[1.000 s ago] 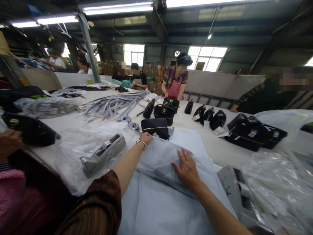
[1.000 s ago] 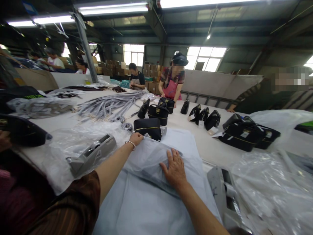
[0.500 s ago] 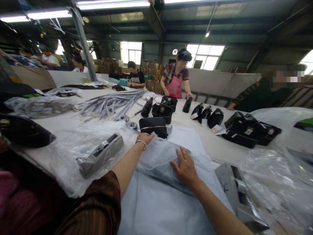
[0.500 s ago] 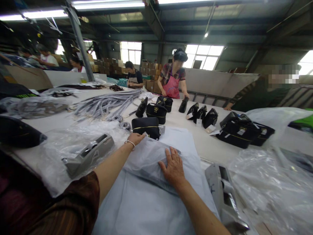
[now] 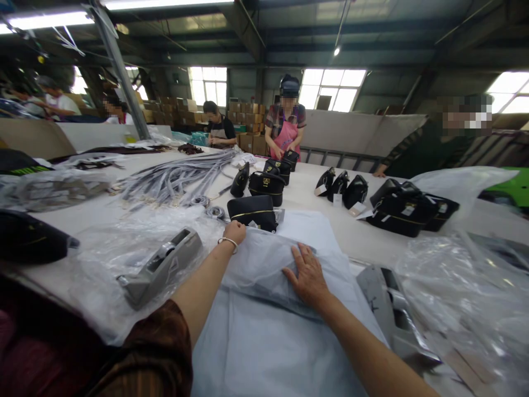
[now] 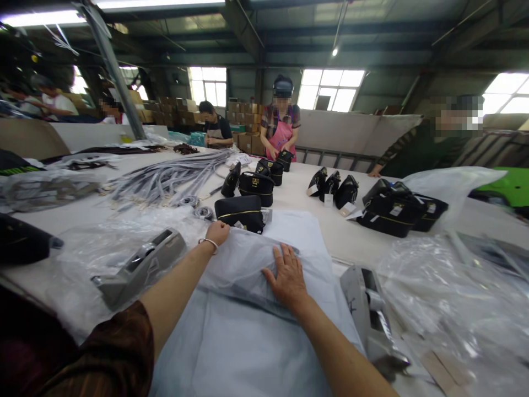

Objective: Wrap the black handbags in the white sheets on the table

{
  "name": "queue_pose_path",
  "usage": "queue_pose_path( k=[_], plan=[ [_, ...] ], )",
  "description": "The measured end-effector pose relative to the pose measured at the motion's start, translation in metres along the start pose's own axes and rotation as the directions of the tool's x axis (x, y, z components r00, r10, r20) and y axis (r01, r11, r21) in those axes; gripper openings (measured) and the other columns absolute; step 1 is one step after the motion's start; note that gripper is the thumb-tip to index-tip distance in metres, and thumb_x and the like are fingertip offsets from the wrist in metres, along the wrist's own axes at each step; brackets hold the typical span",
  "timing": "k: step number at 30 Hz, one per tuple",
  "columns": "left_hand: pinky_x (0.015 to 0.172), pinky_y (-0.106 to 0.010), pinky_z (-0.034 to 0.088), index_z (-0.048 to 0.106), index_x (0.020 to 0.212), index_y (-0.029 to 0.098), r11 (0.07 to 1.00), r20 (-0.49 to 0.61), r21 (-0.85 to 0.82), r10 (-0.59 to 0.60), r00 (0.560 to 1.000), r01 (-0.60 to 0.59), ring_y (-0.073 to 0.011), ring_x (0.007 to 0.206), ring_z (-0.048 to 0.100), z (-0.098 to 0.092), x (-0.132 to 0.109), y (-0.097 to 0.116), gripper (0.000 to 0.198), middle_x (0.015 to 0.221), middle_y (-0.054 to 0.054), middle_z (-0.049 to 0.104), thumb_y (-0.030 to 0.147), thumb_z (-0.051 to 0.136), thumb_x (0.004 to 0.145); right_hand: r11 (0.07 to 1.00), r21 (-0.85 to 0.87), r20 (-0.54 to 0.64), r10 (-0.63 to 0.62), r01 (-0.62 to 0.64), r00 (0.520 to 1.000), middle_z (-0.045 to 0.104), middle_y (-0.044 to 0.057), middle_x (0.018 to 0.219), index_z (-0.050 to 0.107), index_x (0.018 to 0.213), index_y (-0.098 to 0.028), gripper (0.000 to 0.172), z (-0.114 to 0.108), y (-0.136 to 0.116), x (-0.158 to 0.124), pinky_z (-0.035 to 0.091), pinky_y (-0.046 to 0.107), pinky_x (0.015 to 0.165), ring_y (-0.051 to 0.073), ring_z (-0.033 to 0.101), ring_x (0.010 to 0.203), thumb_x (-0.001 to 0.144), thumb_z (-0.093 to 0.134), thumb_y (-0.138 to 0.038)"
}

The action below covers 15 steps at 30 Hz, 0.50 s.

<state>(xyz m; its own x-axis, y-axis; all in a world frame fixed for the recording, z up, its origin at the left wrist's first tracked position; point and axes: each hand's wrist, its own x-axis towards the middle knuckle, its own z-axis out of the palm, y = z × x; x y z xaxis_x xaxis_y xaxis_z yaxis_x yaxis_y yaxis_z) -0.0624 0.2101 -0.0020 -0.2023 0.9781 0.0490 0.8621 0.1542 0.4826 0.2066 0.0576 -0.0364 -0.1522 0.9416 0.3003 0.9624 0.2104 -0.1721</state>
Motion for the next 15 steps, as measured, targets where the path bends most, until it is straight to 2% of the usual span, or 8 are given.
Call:
queue_pose_path(
  k=[8, 12, 14, 15],
  plan=[
    [0.081, -0.034, 0.051, 0.062, 0.111, 0.019, 0.998, -0.099, 0.060, 0.015, 0.995, -0.010, -0.0264, 0.096, 0.071, -0.004, -0.013, 0.005, 0.023, 0.102, -0.013, 0.074, 0.032, 0.047, 0.100, 1.000, 0.019, 0.032, 0.002, -0.003, 0.999, 0.028, 0.015, 0.166, 0.038, 0.157, -0.015, 0.071, -0.005, 0.000, 0.001, 0.027, 0.051, 0.120, 0.034, 0.023, 0.153, 0.100, 0.044, -0.055],
    [0.083, -0.039, 0.051, 0.060, 0.117, 0.019, 0.993, -0.143, 0.115, 0.029, 0.989, -0.012, -0.0298, 0.098, 0.070, -0.020, -0.013, 0.009, 0.025, 0.104, -0.014, 0.072, 0.034, 0.049, 0.099, 0.999, 0.041, 0.053, 0.010, -0.013, 0.999, 0.028, 0.015, 0.166, 0.038, 0.157, -0.016, 0.070, -0.009, -0.001, 0.002, 0.026, 0.052, 0.120, 0.034, 0.022, 0.153, 0.099, 0.046, -0.054],
    [0.091, -0.044, 0.049, 0.059, 0.120, 0.016, 0.989, -0.188, 0.147, 0.051, 0.981, -0.023, -0.0331, 0.109, 0.065, -0.032, -0.020, 0.017, 0.029, 0.114, -0.018, 0.068, 0.033, 0.050, 0.099, 0.998, 0.052, 0.060, 0.014, -0.017, 0.998, 0.028, 0.015, 0.166, 0.037, 0.157, -0.016, 0.070, -0.010, -0.002, 0.003, 0.026, 0.052, 0.120, 0.034, 0.022, 0.153, 0.099, 0.047, -0.054],
    [0.095, -0.046, 0.047, 0.060, 0.121, 0.016, 0.984, -0.224, 0.169, 0.102, 0.969, -0.065, -0.0345, 0.115, 0.062, -0.037, -0.027, 0.024, 0.030, 0.119, -0.019, 0.066, 0.033, 0.051, 0.098, 0.998, 0.057, 0.063, 0.014, -0.017, 0.998, 0.027, 0.015, 0.166, 0.037, 0.158, -0.016, 0.070, -0.010, -0.001, 0.003, 0.026, 0.052, 0.120, 0.034, 0.022, 0.153, 0.099, 0.047, -0.054]
  ],
)
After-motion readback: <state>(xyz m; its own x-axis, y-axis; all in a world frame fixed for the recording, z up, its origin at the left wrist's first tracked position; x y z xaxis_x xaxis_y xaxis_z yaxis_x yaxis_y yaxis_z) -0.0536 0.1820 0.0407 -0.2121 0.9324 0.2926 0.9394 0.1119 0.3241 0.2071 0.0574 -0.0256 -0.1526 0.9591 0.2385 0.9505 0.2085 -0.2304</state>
